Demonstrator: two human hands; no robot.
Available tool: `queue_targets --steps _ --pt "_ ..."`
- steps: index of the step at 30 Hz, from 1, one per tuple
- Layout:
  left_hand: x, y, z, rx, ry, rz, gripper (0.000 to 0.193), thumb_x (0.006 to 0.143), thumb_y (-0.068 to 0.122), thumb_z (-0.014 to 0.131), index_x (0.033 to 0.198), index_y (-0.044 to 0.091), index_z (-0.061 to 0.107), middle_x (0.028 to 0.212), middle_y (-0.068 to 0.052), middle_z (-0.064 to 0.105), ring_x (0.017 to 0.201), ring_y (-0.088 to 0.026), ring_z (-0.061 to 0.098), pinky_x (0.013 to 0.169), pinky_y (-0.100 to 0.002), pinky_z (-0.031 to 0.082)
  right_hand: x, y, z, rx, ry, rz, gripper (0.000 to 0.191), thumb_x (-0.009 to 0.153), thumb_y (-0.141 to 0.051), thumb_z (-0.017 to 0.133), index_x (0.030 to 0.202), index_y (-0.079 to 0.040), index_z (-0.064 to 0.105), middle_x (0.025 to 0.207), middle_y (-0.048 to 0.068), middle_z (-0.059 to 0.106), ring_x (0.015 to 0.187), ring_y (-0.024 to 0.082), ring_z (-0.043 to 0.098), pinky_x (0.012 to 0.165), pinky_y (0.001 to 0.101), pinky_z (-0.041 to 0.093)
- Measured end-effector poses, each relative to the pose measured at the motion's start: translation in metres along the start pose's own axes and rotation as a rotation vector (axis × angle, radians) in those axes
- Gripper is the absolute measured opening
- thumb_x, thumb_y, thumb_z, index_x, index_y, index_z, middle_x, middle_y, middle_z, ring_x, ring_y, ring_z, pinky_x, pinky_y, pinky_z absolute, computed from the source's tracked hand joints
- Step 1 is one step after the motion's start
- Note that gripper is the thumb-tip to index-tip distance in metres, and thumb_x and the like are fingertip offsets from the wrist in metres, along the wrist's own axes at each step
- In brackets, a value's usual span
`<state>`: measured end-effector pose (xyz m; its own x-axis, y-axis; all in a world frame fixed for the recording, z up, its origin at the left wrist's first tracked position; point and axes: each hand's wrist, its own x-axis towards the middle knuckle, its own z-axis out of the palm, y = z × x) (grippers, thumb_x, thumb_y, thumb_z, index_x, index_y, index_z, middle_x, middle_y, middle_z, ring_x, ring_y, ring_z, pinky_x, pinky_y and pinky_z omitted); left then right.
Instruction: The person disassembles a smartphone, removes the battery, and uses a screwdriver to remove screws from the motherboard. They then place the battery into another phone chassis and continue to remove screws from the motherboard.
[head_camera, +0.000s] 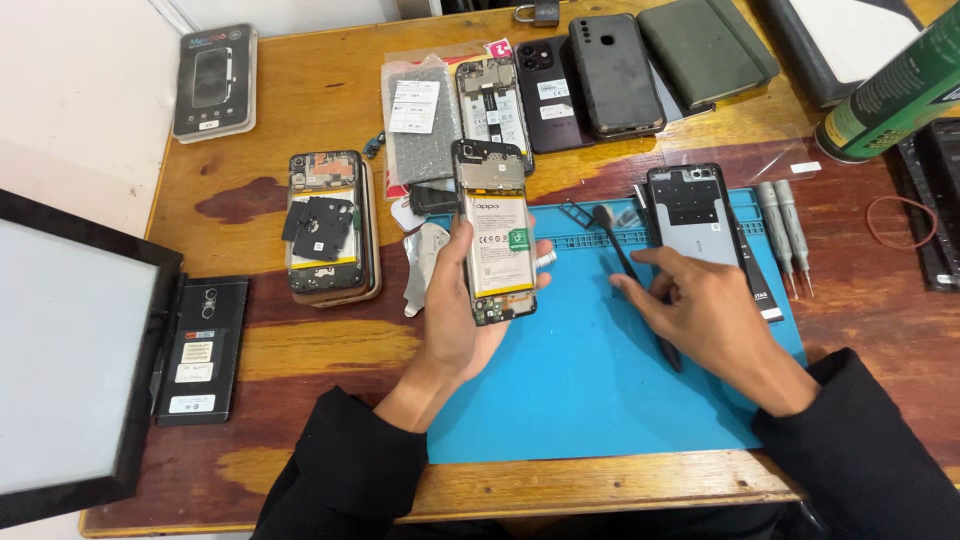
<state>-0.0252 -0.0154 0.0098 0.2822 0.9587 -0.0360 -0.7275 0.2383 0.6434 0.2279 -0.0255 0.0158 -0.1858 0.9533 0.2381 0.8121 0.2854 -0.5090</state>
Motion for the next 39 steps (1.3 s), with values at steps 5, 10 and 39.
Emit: queue_targets --steps 5,10,39 --pt "0.001 -0.003 0.002 -0.087 -0.045 -0.032 0.063 0.109 0.049 0.024 0.150 0.006 0.046 0.141 -0.015 0.057 0.129 -0.033 0.058 0.105 -0.050 0.051 0.005 0.024 -0.029 -0.261 0.132 0.003 0.034 0.100 -0.033 0.074 0.111 -0.001 0.073 0.083 0.014 0.074 0.063 0.026 0.069 0.055 0.0393 0.055" --pt "-0.001 -0.002 0.004 -0.063 -0.068 -0.038 0.059 0.110 0.044 0.025 0.151 0.006 0.044 0.142 -0.017 0.056 0.133 -0.031 0.056 0.109 -0.052 0.049 0.011 0.039 -0.042 -0.417 0.113 0.166 0.070 0.089 -0.046 0.082 0.130 0.006 0.060 0.089 0.025 0.070 0.073 0.041 0.072 0.058 0.0484 0.059" --pt "-0.006 -0.033 0.016 0.339 -0.125 0.103 0.084 0.098 0.014 0.070 0.166 0.002 0.022 0.138 -0.009 0.060 0.128 -0.015 0.057 0.110 -0.029 0.047 0.013 0.022 -0.021 0.704 -0.113 0.379 0.031 0.100 -0.013 0.057 0.130 -0.005 0.057 0.102 0.010 0.076 0.090 0.016 0.073 0.078 0.0310 0.060"
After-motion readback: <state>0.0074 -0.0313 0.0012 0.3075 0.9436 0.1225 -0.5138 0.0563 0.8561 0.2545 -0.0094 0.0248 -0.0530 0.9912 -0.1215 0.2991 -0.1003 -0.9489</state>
